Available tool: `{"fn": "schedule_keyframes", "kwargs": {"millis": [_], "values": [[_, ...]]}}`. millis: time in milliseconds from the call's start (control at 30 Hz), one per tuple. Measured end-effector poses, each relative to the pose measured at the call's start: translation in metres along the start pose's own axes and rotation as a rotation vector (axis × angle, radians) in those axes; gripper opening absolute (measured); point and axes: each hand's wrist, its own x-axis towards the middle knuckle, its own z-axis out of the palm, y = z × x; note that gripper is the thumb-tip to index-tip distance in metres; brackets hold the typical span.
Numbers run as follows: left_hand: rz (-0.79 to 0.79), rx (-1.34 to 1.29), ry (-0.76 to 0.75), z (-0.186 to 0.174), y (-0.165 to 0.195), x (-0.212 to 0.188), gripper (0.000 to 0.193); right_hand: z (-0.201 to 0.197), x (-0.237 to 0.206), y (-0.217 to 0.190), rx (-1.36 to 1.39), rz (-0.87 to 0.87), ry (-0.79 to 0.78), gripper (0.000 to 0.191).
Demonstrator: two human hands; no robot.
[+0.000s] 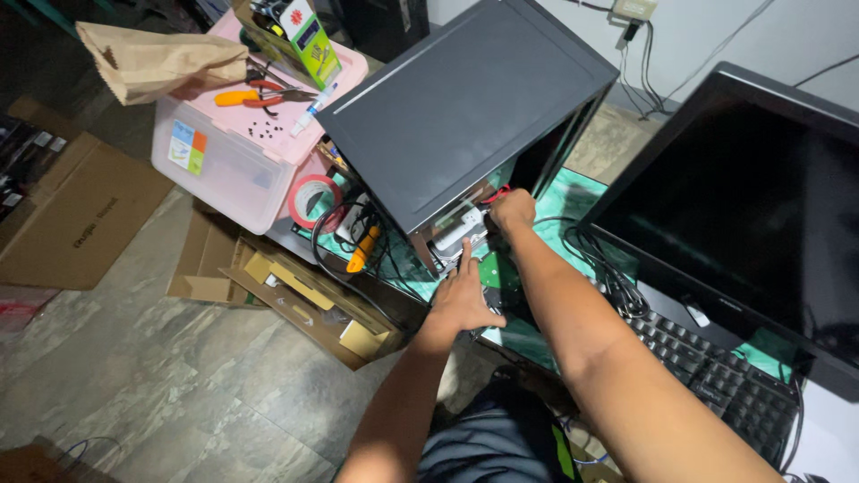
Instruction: The person removes a hard drive from a computer case, then reconnects its power and data cables. The person also handles a screwdriver and a roll of tape while working at the bench.
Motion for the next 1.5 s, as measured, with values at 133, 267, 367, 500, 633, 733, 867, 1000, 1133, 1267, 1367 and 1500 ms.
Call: {"fn": "schedule_keyframes", "kwargs": {"millis": [133, 267, 367, 500, 633, 733, 867, 1000, 1133, 1267, 1367, 1500], "values": [[-0.016, 0.014, -0.013, -0.001, 0.002, 0.0, 0.132, 0.01, 0.015, 0.002, 0.082, 0.081, 0.004, 0.03], [-0.016, 0.024, -0.019, -0.002, 0.003, 0.001, 0.131, 0.014, 0.015, -0.002, 0.298, 0.183, -0.086, 0.029], [-0.016, 0.038, -0.03, -0.002, 0.005, 0.002, 0.131, 0.012, 0.014, 0.003, 0.538, 0.203, -0.166, 0.026], [-0.04, 0.032, -0.043, -0.003, 0.007, 0.001, 0.13, 0.003, 0.01, 0.018, 0.107, -0.132, -0.019, 0.027], [-0.044, 0.031, -0.068, -0.003, 0.008, 0.0, 0.13, 0.004, 0.01, 0.023, 0.125, -0.104, -0.002, 0.024], [-0.038, 0.036, -0.048, -0.004, 0.007, 0.001, 0.131, 0.011, 0.011, 0.021, 0.21, 0.0, 0.045, 0.022], [-0.04, 0.031, -0.056, -0.004, 0.005, 0.0, 0.13, 0.015, 0.007, 0.026, 0.264, -0.023, 0.069, 0.022], [-0.047, 0.042, -0.066, -0.004, 0.004, 0.001, 0.132, 0.012, 0.003, 0.028, 0.246, -0.098, 0.037, 0.014], [-0.034, 0.04, -0.046, -0.005, 0.004, -0.001, 0.125, 0.013, 0.0, 0.021, 0.216, 0.021, 0.121, 0.012], [-0.038, 0.057, -0.036, -0.005, 0.008, -0.004, 0.125, 0.015, -0.006, 0.019, 0.143, -0.004, 0.174, 0.016], [-0.082, 0.072, -0.052, -0.008, 0.011, -0.005, 0.123, 0.013, -0.011, 0.019, 0.089, -0.081, 0.237, 0.019], [-0.082, 0.063, -0.062, -0.013, 0.015, -0.007, 0.123, 0.009, -0.018, 0.016, 0.067, -0.14, 0.282, 0.018]]}}
